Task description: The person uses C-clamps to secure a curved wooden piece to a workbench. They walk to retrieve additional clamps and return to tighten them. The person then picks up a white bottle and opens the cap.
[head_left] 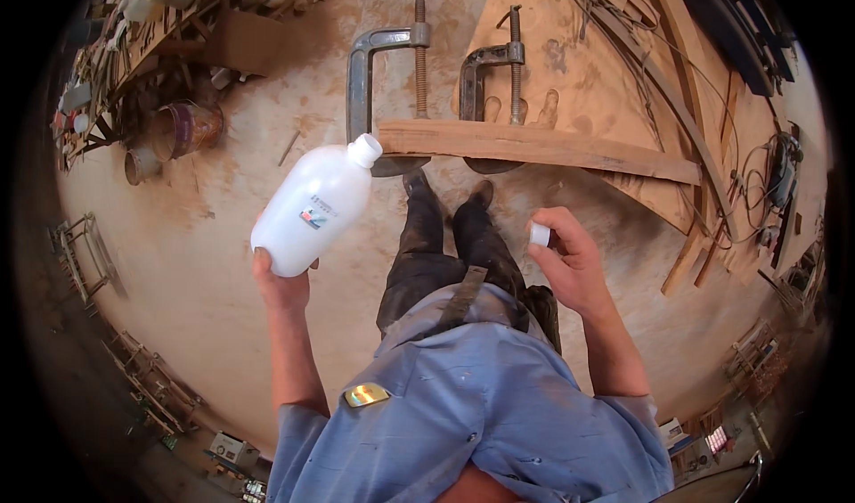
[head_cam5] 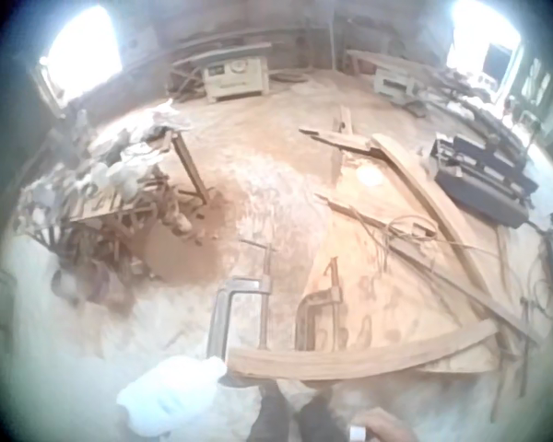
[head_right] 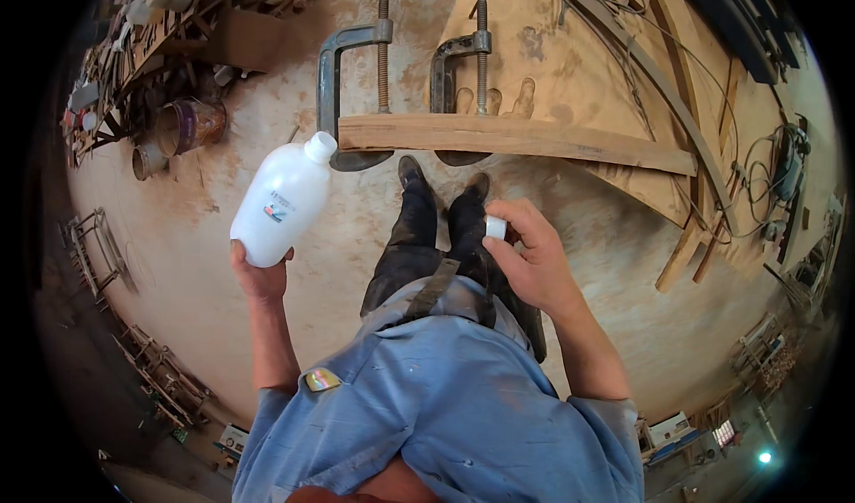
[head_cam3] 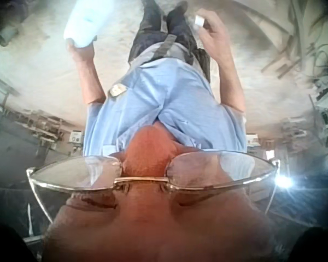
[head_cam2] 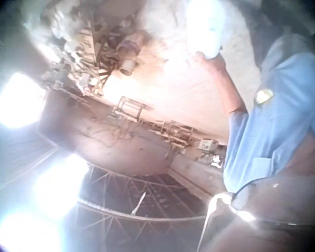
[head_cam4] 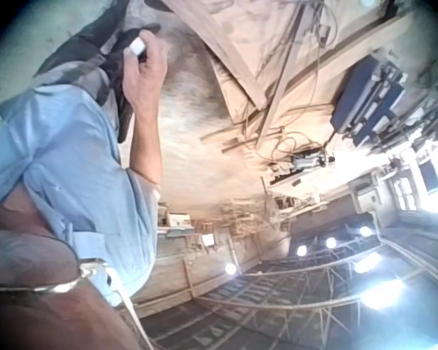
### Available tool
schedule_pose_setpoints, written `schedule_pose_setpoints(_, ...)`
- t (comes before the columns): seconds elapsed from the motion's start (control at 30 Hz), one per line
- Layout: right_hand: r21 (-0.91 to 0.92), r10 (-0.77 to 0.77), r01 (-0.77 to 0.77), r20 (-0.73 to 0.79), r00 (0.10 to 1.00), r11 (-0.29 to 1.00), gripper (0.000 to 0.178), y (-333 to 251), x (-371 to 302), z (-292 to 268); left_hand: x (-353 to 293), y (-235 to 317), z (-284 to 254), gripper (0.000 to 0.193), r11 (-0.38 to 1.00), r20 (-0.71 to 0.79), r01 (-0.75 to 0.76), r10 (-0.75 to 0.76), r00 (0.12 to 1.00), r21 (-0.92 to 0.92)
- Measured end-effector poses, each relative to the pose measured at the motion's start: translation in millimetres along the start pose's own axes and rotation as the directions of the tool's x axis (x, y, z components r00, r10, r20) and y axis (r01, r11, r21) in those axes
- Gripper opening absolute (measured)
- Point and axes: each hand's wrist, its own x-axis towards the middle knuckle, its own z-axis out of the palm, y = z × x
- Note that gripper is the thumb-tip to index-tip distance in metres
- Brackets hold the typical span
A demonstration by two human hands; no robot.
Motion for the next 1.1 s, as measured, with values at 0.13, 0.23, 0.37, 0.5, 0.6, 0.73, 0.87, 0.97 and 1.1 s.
schedule_pose_setpoints(0.13,-0.007,0.032,-0.032,-0.026,0.999,0.999,0.034,4,-2,-4,4,9,6,0.093,0.999,-0.007,-0.018,0.019,1.000,0.050)
schedule_pose_setpoints(0.23,0.008,0.026,-0.026,-0.052,0.998,1.000,0.034,12,-3,-8,8,13,5,0.093,0.996,0.025,-0.024,0.022,0.999,0.084)
schedule_pose_setpoints(0.37,0.034,0.028,-0.025,-0.075,0.997,0.999,0.034,19,-4,-10,11,15,0,0.087,0.994,0.009,-0.043,0.043,0.999,0.099)
schedule_pose_setpoints(0.5,0.065,0.045,-0.039,-0.087,0.995,0.997,0.035,22,-5,-11,13,17,-4,0.077,0.993,0.002,-0.058,0.058,0.998,0.107)
schedule_pose_setpoints(0.6,0.068,0.043,-0.036,-0.103,0.994,0.997,0.035,25,-5,-12,15,21,-4,0.090,0.992,0.005,-0.027,0.027,1.000,0.125)
schedule_pose_setpoints(0.73,0.067,0.033,-0.026,-0.108,0.994,0.997,0.036,26,-4,-12,16,24,-2,0.099,0.989,-0.002,-0.013,0.013,1.000,0.149)
schedule_pose_setpoints(0.87,0.083,0.040,-0.030,-0.114,0.993,0.996,0.036,28,-6,-12,13,28,2,0.101,0.986,0.015,-0.034,0.032,0.999,0.166)
schedule_pose_setpoints(0.97,0.100,0.054,-0.043,-0.118,0.992,0.994,0.036,30,-6,-12,13,29,2,0.101,0.985,0.008,-0.047,0.046,0.999,0.166)
schedule_pose_setpoints(1.1,0.070,0.044,-0.037,-0.108,0.993,0.997,0.036,28,-5,-13,11,31,4,0.100,0.984,0.010,-0.059,0.058,0.998,0.170)
